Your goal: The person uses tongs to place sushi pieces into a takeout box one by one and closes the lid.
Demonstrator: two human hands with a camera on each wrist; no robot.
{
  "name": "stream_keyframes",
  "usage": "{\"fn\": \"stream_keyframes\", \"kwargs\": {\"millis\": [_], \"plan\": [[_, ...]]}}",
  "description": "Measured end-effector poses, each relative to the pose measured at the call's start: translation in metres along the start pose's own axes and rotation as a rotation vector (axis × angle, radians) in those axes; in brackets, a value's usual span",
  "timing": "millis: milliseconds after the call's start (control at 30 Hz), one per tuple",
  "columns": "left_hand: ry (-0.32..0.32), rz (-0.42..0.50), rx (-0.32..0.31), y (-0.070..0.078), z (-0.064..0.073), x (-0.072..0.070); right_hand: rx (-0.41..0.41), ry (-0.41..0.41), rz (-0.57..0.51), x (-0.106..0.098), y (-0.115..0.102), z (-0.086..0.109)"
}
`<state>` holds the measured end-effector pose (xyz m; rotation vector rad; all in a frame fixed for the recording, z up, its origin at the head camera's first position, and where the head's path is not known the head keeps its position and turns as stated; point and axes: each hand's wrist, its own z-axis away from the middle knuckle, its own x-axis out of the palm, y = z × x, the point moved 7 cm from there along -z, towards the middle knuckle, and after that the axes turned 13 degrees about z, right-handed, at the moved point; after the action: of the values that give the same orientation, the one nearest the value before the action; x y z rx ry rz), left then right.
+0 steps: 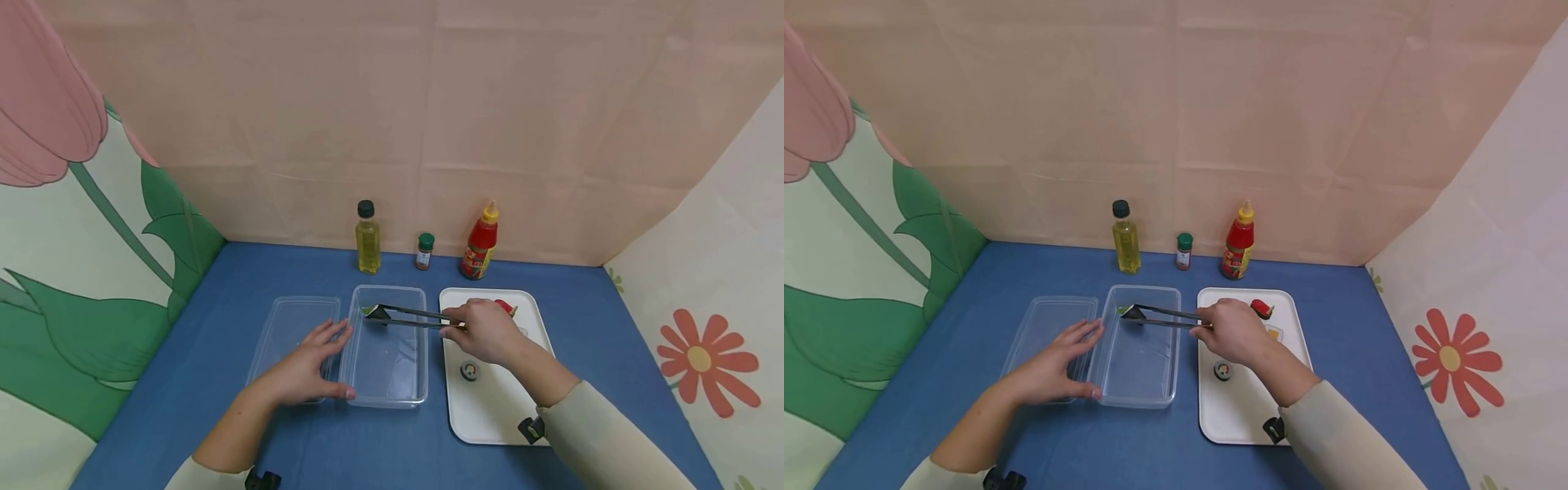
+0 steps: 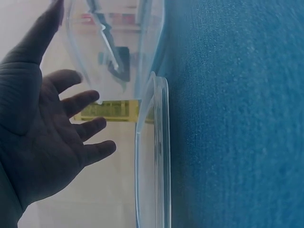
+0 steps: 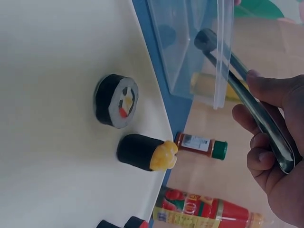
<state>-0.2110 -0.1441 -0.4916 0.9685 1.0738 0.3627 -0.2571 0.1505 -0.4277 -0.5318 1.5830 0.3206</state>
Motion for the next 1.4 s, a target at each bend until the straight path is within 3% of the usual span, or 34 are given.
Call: {"fn": "stream_keyframes", "kwargs": {"millis": [333,667,967,1400], "plan": [[0.004,-0.008,-0.004,0.0,0.0,0.001,-0.036,-0.05,0.04,0.004,-0.009,-0.017],[0.002,-0.007,-0.004,0.0,-0.001,0.0,-0.006,-0.101,0.065,0.004,-0.012,-0.025],[0.0,0.001,-0.015,0.001,0.0,-0.001,0.008,-0.108,0.06,0.001,-0.011,-0.022],[0.001,-0.013,-0.006,-0.001,-0.001,-0.001,-0.009,-0.041,0.073,-0.012,-0.005,-0.007]]}}
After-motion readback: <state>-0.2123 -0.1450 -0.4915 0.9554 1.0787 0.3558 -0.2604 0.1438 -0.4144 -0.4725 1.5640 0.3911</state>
